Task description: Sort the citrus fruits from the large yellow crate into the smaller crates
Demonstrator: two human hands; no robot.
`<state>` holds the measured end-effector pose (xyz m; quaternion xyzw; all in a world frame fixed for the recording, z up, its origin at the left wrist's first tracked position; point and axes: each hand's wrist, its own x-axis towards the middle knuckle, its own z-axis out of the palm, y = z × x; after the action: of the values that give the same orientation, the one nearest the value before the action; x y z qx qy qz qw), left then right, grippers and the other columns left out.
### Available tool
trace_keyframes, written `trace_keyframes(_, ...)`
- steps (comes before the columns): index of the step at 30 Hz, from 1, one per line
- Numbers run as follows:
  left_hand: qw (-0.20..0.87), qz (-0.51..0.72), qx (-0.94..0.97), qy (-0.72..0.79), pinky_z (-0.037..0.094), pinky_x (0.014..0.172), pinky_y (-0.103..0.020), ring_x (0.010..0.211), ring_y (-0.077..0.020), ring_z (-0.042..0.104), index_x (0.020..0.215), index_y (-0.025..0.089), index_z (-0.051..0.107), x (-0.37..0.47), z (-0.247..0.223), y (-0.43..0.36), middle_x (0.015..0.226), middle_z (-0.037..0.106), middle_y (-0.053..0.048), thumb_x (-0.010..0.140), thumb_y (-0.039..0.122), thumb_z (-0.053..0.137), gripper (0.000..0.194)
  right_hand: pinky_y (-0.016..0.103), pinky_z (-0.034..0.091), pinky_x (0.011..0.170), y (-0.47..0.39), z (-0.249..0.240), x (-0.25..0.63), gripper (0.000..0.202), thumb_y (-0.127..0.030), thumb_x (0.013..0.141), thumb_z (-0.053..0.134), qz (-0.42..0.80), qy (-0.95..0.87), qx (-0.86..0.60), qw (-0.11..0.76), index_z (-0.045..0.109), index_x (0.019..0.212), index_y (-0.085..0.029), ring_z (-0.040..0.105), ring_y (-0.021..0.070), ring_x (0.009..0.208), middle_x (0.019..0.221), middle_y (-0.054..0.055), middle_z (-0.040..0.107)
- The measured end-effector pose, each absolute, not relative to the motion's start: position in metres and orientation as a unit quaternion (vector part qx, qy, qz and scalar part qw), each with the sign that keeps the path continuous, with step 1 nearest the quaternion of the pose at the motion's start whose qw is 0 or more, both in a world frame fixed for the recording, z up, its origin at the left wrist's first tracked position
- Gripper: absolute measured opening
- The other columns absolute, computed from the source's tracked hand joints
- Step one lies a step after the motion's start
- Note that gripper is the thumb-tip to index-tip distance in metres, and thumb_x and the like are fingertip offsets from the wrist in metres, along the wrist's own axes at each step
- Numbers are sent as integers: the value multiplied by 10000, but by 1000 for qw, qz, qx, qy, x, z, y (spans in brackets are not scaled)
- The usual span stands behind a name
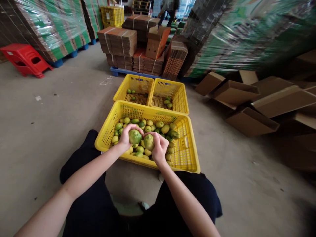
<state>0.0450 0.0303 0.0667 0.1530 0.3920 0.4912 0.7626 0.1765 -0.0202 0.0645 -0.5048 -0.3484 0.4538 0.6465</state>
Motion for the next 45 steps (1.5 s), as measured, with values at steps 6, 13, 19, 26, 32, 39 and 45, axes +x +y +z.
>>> trace_keyframes(6, 801, 458, -74, 377, 605, 593, -309, 581, -174, 664, 820, 159, 635, 43, 75, 37, 649, 665, -49, 903, 349, 482, 257, 252, 535, 487, 4, 67, 184, 329, -457, 896, 627, 648, -62, -509, 563, 659, 701, -193, 612, 155, 503, 553, 6, 650)
trace_keyframes(13, 830, 407, -11, 380, 604, 523, -222, 589, -164, 691, 931, 83, 650, 44, 87, 37, 717, 701, -110, 968, 308, 499, 273, 249, 555, 464, 2, 76, 185, 186, -281, 917, 561, 719, -5, -467, 514, 642, 791, -172, 648, 164, 475, 610, 44, 702)
trace_keyframes(19, 821, 366, -69, 432, 537, 393, -184, 536, -165, 664, 1018, 68, 639, 41, 77, 40, 673, 667, -103, 983, 348, 451, 339, 195, 427, 337, 3, 70, 190, 377, -445, 962, 454, 760, 85, -410, 498, 620, 783, -158, 563, 140, 408, 565, 81, 658)
trace_keyframes(26, 819, 374, -79, 428, 488, 369, -157, 487, -119, 565, 982, 109, 614, 41, 74, 43, 682, 613, -77, 987, 378, 429, 326, 195, 406, 337, 3, 80, 192, 402, -466, 984, 388, 747, 106, -409, 513, 598, 801, -176, 544, 143, 444, 581, 71, 640)
trace_keyframes(32, 807, 396, -82, 430, 507, 404, -193, 555, -146, 575, 1087, 159, 626, 43, 68, 45, 744, 623, -82, 996, 413, 391, 358, 196, 407, 338, 4, 76, 193, 405, -472, 977, 405, 765, 88, -406, 492, 602, 808, -162, 554, 146, 437, 582, 85, 639)
trace_keyframes(39, 795, 426, -17, 430, 541, 457, -158, 544, -124, 614, 991, 131, 623, 44, 76, 43, 697, 639, -62, 975, 344, 507, 243, 246, 539, 460, 1, 74, 190, 196, -311, 878, 510, 720, 51, -429, 542, 624, 812, -167, 645, 185, 540, 607, 84, 681)
trace_keyframes(45, 831, 382, -29, 403, 490, 383, -127, 444, -86, 546, 1021, 99, 616, 43, 72, 45, 691, 635, -63, 995, 428, 483, 356, 257, 568, 501, -1, 73, 188, 168, -249, 829, 536, 743, 10, -389, 545, 664, 859, -144, 675, 194, 582, 689, 101, 728)
